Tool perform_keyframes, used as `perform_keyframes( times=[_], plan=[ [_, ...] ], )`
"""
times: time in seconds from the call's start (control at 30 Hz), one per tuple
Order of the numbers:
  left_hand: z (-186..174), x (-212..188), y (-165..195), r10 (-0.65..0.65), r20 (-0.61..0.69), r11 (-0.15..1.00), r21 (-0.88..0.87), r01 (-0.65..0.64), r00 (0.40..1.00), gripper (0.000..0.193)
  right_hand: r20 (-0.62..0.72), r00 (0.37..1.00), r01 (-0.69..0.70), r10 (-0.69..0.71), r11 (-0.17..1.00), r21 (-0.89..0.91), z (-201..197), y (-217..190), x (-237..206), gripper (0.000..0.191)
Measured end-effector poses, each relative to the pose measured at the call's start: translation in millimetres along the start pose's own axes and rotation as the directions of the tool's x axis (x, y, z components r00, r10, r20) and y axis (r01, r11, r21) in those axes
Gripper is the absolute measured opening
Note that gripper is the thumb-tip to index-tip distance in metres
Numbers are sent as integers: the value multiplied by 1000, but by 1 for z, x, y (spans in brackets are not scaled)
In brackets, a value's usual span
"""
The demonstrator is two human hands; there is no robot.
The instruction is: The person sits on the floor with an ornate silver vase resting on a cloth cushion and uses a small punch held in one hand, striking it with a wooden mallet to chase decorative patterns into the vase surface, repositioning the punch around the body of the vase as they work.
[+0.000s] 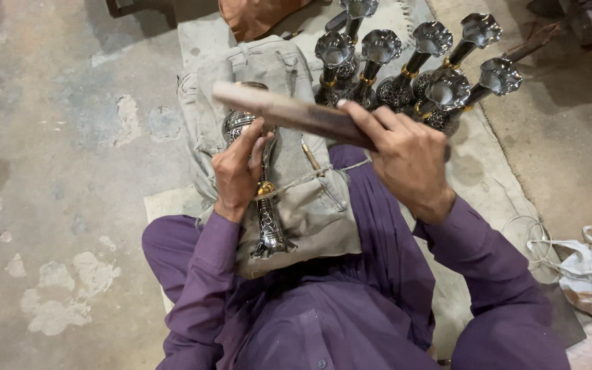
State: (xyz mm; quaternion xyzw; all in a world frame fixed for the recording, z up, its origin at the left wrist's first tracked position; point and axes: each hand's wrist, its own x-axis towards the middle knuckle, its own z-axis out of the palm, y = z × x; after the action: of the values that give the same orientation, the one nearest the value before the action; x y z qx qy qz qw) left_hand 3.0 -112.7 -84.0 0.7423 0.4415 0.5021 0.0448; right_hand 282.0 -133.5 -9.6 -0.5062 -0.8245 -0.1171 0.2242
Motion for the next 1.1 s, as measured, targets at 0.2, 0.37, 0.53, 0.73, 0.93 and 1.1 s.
perform_keyframes(
  times=[0.2, 0.37, 0.53, 0.73, 0.93, 1.1],
  plan=[
    [-1, 0, 1, 4, -8, 1000, -16, -4, 1000, 40, 37, 998, -61, 53, 955, 290, 2, -2, 3, 51],
    [-1, 0, -1, 0, 16, 999, -39, 0, 1000, 40, -155, 987, 17, 51, 914, 406, -3, -12, 8, 53],
    [0, 0, -1, -6, 18, 1000, 4, 6, 1000, 39, -20, 997, -73, 76, 986, 149, -5, -17, 15, 48],
    [-4, 1, 3, -22, 22, 997, -72, 24, 999, 39, -9, 996, -79, 86, 949, 306, -4, -17, 17, 51],
    [-3, 2, 2, 4, 20, 1000, -29, -4, 1000, 40, -47, 989, -104, 140, 887, 449, -10, -24, 17, 47],
    [-2, -1, -3, 2, 33, 999, -34, -1, 999, 39, -121, 978, -102, 170, 897, 430, -6, -29, 20, 37]
  ],
)
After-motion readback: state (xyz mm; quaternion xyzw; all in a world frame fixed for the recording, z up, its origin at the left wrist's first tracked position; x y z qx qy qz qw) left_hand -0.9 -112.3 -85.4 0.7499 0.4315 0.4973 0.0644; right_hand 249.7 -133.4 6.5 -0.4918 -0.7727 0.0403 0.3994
